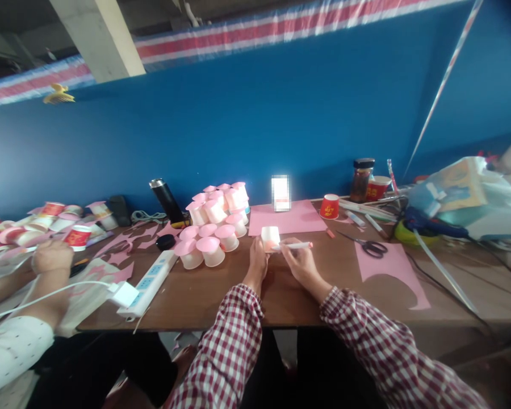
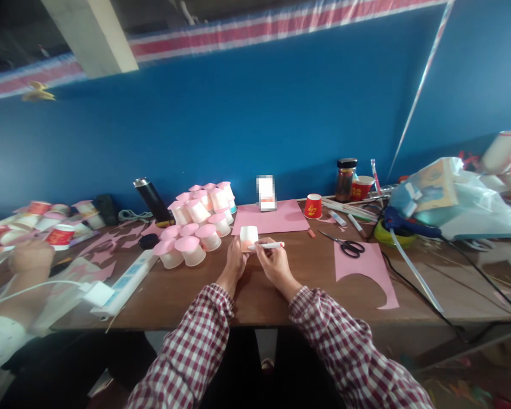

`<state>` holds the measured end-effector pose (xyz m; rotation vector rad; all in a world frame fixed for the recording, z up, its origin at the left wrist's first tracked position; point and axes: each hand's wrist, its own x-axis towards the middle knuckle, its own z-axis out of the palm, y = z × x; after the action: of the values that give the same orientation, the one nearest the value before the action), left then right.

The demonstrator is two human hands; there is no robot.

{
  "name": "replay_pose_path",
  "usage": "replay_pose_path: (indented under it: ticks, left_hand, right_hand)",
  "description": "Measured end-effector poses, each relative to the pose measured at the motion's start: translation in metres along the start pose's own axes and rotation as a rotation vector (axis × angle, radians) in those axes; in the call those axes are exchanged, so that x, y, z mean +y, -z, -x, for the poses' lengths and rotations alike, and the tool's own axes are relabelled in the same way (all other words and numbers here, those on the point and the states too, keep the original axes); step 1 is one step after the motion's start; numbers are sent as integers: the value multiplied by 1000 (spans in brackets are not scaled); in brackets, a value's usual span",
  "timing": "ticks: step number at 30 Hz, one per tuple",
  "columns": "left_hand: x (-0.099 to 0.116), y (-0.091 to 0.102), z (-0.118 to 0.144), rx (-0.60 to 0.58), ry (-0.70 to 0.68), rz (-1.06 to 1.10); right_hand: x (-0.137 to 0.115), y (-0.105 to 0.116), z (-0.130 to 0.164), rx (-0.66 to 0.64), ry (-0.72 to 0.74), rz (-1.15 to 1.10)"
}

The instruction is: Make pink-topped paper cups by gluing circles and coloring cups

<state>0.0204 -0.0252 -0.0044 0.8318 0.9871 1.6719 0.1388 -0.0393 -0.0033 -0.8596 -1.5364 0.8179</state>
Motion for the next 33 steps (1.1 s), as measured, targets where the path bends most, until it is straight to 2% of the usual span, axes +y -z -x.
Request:
replay_pose_path:
  ticks: [11,17,20,33]
  left_hand:
    - [-2,2,1,-17,-6,-21]
    - [-7,4,-7,11,28,43]
    - [-9,7,-10,34,41,70]
    - [-9,6,-10,29,54,94]
  right_hand:
    - [-4,0,0,-17,-8,-38]
    - [-1,2,-3,124,-81,-91]
    - [0,3,-4,153,-101,-107]
    - [3,2,-2,59,-101,-110]
